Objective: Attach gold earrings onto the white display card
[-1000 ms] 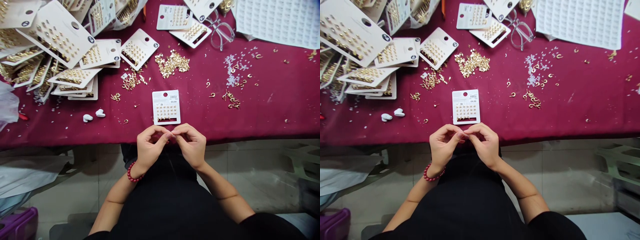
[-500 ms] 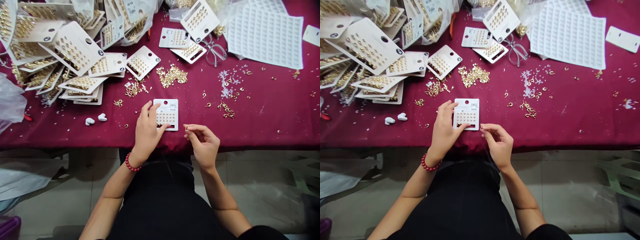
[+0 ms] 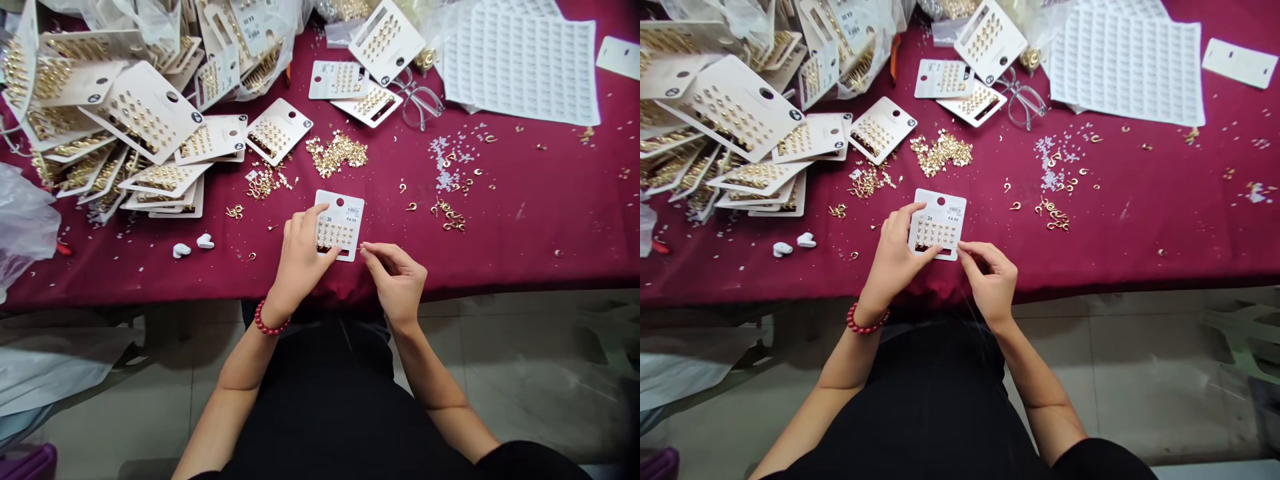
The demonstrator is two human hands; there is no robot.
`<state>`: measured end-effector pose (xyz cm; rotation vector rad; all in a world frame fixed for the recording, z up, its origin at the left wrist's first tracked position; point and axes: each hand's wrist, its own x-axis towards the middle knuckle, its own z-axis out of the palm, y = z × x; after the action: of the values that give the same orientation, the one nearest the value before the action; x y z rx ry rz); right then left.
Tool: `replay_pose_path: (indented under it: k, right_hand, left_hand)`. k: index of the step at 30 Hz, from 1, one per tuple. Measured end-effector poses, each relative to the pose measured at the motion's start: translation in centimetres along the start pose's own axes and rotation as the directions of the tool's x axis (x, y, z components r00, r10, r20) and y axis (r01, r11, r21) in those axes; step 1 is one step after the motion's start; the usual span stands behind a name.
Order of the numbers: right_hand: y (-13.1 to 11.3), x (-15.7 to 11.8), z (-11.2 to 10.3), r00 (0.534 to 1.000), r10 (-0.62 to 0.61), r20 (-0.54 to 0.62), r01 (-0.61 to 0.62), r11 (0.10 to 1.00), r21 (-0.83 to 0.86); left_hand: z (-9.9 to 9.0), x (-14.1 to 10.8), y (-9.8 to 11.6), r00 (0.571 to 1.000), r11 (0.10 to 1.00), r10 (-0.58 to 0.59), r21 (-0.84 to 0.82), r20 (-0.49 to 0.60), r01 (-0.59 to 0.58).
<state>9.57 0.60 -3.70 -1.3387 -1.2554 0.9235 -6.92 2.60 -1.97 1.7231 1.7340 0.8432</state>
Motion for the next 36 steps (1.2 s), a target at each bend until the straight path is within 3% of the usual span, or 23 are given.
replay_pose_path:
  k: [3, 6, 8, 12, 18, 20, 23, 27, 32, 36]
  right_hand:
    - [0.0, 0.4, -0.3, 0.993, 0.1, 0.064, -0.106, 0.989, 0.103]
    - [-0.4, 1.1, -0.3, 0.937, 0.214, 0.277, -0.285, 0.927, 0.245]
    - [-1.0, 1.5, 0.0, 0.901, 0.212, 0.378, -0.348, 0.875, 0.338]
    - [-2.8, 1.5, 0.8, 0.917, 0.078, 0.391, -0.256, 0.867, 0.427]
    - [-4.3, 0.9, 2.1, 0.849, -0.034, 0.527, -0.175, 0.924, 0.341]
    - [-4.1, 0.6, 2.5, 0.873, -0.053, 0.485, -0.14, 0.926, 0.351]
    - [-3.4, 0.0, 3.0, 0.933, -0.107, 0.344, 0.016, 0.966, 0.257]
    - [-2.6, -0.9, 4.0, 0.962, -0.216, 0.167, 0.204, 0.975, 0.085]
    - [-2.0, -1.5, 5.3, 0.983, -0.16, 0.088, 0.159, 0.987, 0.022]
    - [-1.8, -1.6, 5.6, 0.982, -0.171, 0.075, 0.168, 0.984, 0.052]
  left_hand:
    - [-0.3, 0.1, -0.7, 1.0, 0.99, -0.01, -0.139, 0.007, 0.01]
    - [-0.4, -0.2, -1.4, 0.999, 0.946, -0.013, -0.323, -0.053, -0.005]
    - [-0.4, -0.6, -1.6, 0.995, 0.89, -0.034, -0.456, -0.093, -0.012]
    - [-0.3, -1.2, -1.1, 0.995, 0.729, -0.062, -0.684, -0.079, -0.009]
    - [0.2, -1.4, 1.3, 0.981, 0.262, -0.191, -0.961, 0.037, 0.087]
    - [0.3, -1.3, 1.8, 0.976, 0.163, -0.202, -0.98, 0.082, 0.116]
    - [0.2, -1.0, 2.0, 0.971, 0.073, -0.211, -0.988, 0.115, 0.133]
    - [0.2, -0.7, 1.8, 0.959, 0.11, -0.269, -0.986, 0.088, 0.122]
    - [0.4, -0.8, 1.6, 0.96, 0.331, -0.28, -0.937, 0.014, 0.11]
    - [0.6, -0.9, 1.5, 0.953, 0.367, -0.304, -0.924, -0.007, 0.11]
